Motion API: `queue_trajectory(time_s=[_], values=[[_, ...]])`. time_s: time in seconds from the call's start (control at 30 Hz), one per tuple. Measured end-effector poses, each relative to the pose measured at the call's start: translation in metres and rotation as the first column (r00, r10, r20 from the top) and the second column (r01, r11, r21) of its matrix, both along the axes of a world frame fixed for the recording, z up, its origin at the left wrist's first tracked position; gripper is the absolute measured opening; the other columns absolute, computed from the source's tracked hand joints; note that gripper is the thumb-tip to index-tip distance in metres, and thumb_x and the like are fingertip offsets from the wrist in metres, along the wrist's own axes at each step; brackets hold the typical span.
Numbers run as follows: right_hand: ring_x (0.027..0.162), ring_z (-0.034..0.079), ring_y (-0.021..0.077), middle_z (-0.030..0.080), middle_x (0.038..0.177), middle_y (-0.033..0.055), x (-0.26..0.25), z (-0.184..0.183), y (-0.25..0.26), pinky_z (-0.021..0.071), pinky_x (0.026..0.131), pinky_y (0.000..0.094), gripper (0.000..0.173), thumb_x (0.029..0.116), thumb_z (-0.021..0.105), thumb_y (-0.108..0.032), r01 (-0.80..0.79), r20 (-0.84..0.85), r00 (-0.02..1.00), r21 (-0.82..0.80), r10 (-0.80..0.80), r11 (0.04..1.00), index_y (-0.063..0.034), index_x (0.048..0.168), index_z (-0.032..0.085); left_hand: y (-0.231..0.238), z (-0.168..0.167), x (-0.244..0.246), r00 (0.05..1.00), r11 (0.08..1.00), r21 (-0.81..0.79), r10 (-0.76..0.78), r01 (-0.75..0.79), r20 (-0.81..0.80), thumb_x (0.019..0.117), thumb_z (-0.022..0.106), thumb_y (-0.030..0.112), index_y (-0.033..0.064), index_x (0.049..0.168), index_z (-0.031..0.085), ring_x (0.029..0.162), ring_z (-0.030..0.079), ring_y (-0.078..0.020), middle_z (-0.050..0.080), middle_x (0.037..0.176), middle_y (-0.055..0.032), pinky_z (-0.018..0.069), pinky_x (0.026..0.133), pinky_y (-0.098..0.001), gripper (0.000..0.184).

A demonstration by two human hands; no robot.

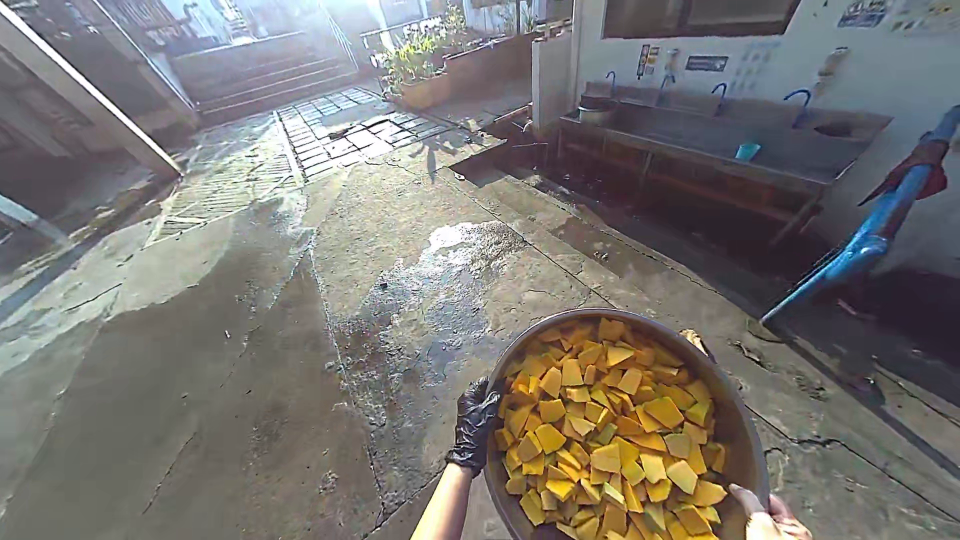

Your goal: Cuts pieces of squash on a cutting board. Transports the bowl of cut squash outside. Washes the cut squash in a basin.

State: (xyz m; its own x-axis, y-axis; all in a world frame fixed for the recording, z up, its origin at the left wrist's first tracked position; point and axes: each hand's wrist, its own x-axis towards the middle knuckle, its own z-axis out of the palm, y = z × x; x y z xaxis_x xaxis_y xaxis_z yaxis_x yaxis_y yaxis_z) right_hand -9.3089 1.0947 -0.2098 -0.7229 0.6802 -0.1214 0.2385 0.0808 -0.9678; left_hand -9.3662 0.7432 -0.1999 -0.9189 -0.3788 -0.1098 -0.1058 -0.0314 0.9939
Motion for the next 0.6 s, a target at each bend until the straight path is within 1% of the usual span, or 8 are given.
queue_trajectory(time_s=[0.13,0.2,0.27,0.33,0.4,0.43,0.57,0.6], values=[[0.051,0.044,-0.0082,0.045,0.056,-0.0144,-0.143,-0.028,0.022,0.0427,0.056,0.0122,0.033,0.0876,0.062,0.006,0.014,-0.035,0.999,0.001,-0.014,1.0,-0.0125,0.065,0.048,0.026,-0.032,-0.149,0.999,1.0,0.008,0.002,-0.002,-0.04,0.0932,0.061,0.004,-0.001,0.104,0.067,0.076,0.066,-0.003,0.07,0.087,-0.0004,0.0565,0.072,-0.0226,0.013],[0.051,0.043,-0.0085,0.045,0.055,-0.0135,-0.228,-0.029,0.04,0.0415,0.055,0.0112,0.033,0.0876,0.063,0.007,0.009,-0.031,1.0,0.031,-0.008,0.999,-0.0104,0.064,0.049,0.044,-0.044,-0.216,0.999,0.998,0.033,0.047,-0.047,-0.019,0.0945,0.061,0.004,-0.0018,0.106,0.067,0.078,0.066,-0.0037,0.07,0.088,-0.0015,0.0565,0.073,-0.0232,0.014],[0.053,0.042,-0.0068,0.044,0.058,-0.0102,-0.313,-0.026,0.052,0.0388,0.056,0.013,0.028,0.0861,0.064,0.008,-0.011,-0.006,1.0,0.088,0.011,0.996,-0.0048,0.065,0.051,0.056,-0.041,-0.283,0.995,0.994,0.048,0.099,-0.1,0.022,0.0957,0.061,0.003,-0.0029,0.107,0.066,0.076,0.066,-0.005,0.069,0.088,-0.0034,0.0566,0.071,-0.0239,0.014],[0.055,0.045,-0.0054,0.047,0.059,-0.0076,-0.38,-0.023,0.06,0.0404,0.058,0.0143,0.023,0.0853,0.065,0.01,-0.033,-0.004,0.999,0.098,0.034,0.995,-0.0011,0.067,0.055,0.061,-0.039,-0.336,0.993,0.992,0.04,0.116,-0.118,0.038,0.0963,0.059,0.002,-0.0032,0.109,0.065,0.077,0.065,-0.0047,0.069,0.089,-0.0036,0.0567,0.071,-0.0231,0.015],[0.054,0.043,-0.0045,0.045,0.059,-0.0077,-0.44,-0.018,0.07,0.0387,0.057,0.0142,0.027,0.0857,0.064,0.01,-0.064,0.011,0.998,0.095,0.063,0.993,-0.004,0.066,0.052,0.07,-0.042,-0.387,0.991,0.991,0.036,0.125,-0.126,0.036,0.0966,0.057,0.002,-0.0035,0.109,0.064,0.079,0.065,-0.0046,0.068,0.09,-0.0033,0.0569,0.074,-0.024,0.015],[0.055,0.043,-0.0039,0.044,0.059,-0.0072,-0.474,-0.017,0.074,0.038,0.057,0.0145,0.028,0.0862,0.064,0.01,-0.071,0.02,0.997,0.094,0.069,0.993,-0.0042,0.066,0.051,0.077,-0.041,-0.417,0.99,0.99,0.033,0.14,-0.141,0.027,0.0961,0.057,0.001,-0.002,0.106,0.064,0.076,0.065,-0.0037,0.067,0.086,-0.0013,0.0569,0.072,-0.0233,0.013],[0.057,0.043,-0.0016,0.044,0.061,-0.0048,-0.607,-0.036,0.093,0.0378,0.059,0.0174,0.024,0.0867,0.066,0.008,-0.049,0.019,0.999,0.131,0.047,0.99,-0.0009,0.068,0.054,0.097,-0.051,-0.555,0.993,0.993,0.037,0.114,-0.113,-0.022,0.096,0.053,0.0,0.0004,0.102,0.063,0.075,0.064,0.0002,0.067,0.083,0.0043,0.0566,0.071,-0.0202,0.012],[0.055,0.041,-0.003,0.042,0.059,-0.0067,-0.638,-0.041,0.095,0.0367,0.057,0.0161,0.027,0.086,0.066,0.007,-0.028,0.012,1.0,0.139,0.027,0.99,-0.0039,0.066,0.051,0.1,-0.054,-0.593,0.995,0.996,0.032,0.089,-0.088,-0.034,0.0968,0.052,-0.001,-0.0004,0.104,0.063,0.076,0.064,0.0006,0.066,0.084,0.0045,0.0564,0.072,-0.02,0.013]])
